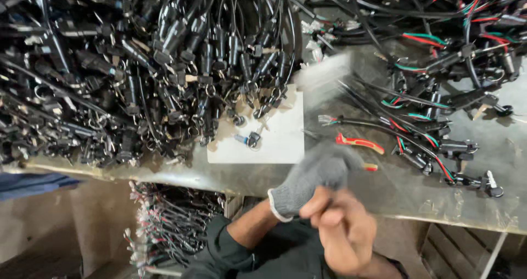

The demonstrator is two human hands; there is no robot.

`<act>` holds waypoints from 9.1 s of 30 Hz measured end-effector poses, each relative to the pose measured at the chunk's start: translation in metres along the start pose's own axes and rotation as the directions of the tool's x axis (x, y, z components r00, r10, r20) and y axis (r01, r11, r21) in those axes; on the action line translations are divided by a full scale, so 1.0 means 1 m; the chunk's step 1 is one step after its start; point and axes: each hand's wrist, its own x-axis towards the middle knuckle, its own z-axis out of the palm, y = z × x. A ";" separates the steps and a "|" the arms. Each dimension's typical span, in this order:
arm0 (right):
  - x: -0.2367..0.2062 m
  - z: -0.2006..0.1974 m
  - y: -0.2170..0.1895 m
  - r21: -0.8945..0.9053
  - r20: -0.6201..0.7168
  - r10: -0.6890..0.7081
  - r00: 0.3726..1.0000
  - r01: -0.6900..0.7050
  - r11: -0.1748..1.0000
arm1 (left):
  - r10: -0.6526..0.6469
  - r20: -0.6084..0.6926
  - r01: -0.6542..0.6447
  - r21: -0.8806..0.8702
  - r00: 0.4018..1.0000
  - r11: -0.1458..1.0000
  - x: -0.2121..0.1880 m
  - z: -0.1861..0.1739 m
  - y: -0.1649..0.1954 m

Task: The person holds a black cable in one gloved hand and uses red-handled pliers to cut and strip insulation from the wire ends, working on one cable at a time. Stripped cables with exposed red and green wires are set on the workbench among large piles of finished cable assemblies.

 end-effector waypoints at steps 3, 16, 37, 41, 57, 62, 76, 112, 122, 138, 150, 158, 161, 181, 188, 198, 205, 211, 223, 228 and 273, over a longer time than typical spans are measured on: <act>-0.006 -0.017 0.003 -0.456 0.063 -0.291 0.955 0.287 0.842 | 0.069 0.289 -0.161 0.309 0.955 0.937 0.000 -0.007 0.016; 0.060 -0.032 -0.035 -0.839 0.159 -0.271 0.949 0.275 0.470 | 0.007 -0.103 0.010 0.156 0.995 0.988 -0.014 -0.004 0.031; 0.041 -0.141 -0.028 0.781 -0.116 -0.069 0.991 0.134 0.610 | -0.137 0.338 0.099 0.126 0.931 0.987 -0.012 0.007 0.008; 0.072 -0.098 0.007 0.436 -0.124 0.057 0.991 0.002 0.900 | -0.086 0.346 0.248 -0.457 0.934 0.854 -0.006 -0.007 0.008; 0.034 -0.071 0.056 -0.569 0.198 -0.046 0.979 0.153 0.808 | 0.117 -0.294 -0.018 0.319 0.949 0.948 -0.010 -0.012 0.002; 0.029 -0.079 0.063 -0.613 0.241 -0.209 0.948 0.315 0.724 | -0.047 -0.200 0.082 0.173 0.979 0.982 0.001 -0.006 0.025; 0.025 -0.064 0.067 -0.136 -0.026 0.210 0.977 -0.212 0.968 | 0.362 0.098 -0.264 0.856 0.927 0.444 -0.002 -0.009 0.015; -0.026 -0.094 0.153 -0.015 -0.089 0.131 0.987 -0.132 0.991 | 0.099 0.058 -0.110 0.247 0.993 0.963 0.016 -0.009 0.003; 0.050 -0.082 0.060 -0.941 0.223 -0.199 0.954 0.264 0.210 | 0.040 -0.183 -0.034 0.034 0.982 0.999 0.009 -0.028 0.007; 0.050 -0.083 0.055 -0.587 0.067 -0.017 0.998 0.053 0.808 | -0.025 -0.107 0.027 0.017 0.994 0.999 -0.016 0.009 0.041; 0.082 -0.089 0.044 -0.856 0.346 -0.101 0.933 0.358 0.373 | -0.612 0.059 0.542 -0.535 0.789 0.648 -0.010 -0.005 0.047; 0.064 -0.086 0.052 -0.802 0.290 -0.033 0.957 0.261 0.537 | 0.202 -0.013 -0.117 0.780 0.979 0.615 -0.013 -0.001 0.024; 0.061 -0.079 0.054 -0.831 0.235 0.010 0.972 0.196 0.520 | 0.344 0.036 -0.179 0.901 0.938 0.394 -0.021 -0.002 0.007; 0.037 -0.055 0.058 -0.907 -0.031 0.022 0.999 -0.038 0.419 | 0.061 0.002 -0.014 0.981 0.998 0.195 -0.007 0.000 0.041; 0.065 -0.075 0.069 -0.625 0.383 -0.271 0.883 0.464 0.628 | -0.143 0.273 -0.059 0.617 0.951 0.785 -0.009 -0.011 0.061; 0.057 -0.073 0.062 -0.786 0.220 0.011 0.976 0.171 0.594 | 0.026 0.005 -0.014 0.931 1.000 0.365 -0.006 0.001 0.060; 0.070 -0.061 0.052 -0.906 0.252 -0.300 0.920 0.334 0.262 | 0.485 -0.038 0.045 0.999 0.874 -0.002 0.007 -0.016 0.108; 0.082 -0.110 0.035 -0.984 0.151 -0.334 0.930 0.109 -0.142 | 0.696 -0.017 0.274 0.926 0.718 -0.260 -0.002 -0.090 0.140; 0.063 -0.088 -0.048 0.021 -0.393 -0.004 0.920 0.013 1.000 | 0.378 0.180 -0.382 0.724 0.908 0.574 0.040 0.040 0.031; 0.027 -0.076 -0.013 0.534 -0.335 0.020 0.942 0.172 0.828 | 0.052 0.104 -0.089 0.387 0.993 0.918 0.023 0.039 0.012; 0.070 -0.101 -0.012 0.517 -0.118 -0.010 0.993 0.070 0.853 | -0.095 0.200 0.112 -0.075 0.975 0.991 -0.001 -0.003 0.016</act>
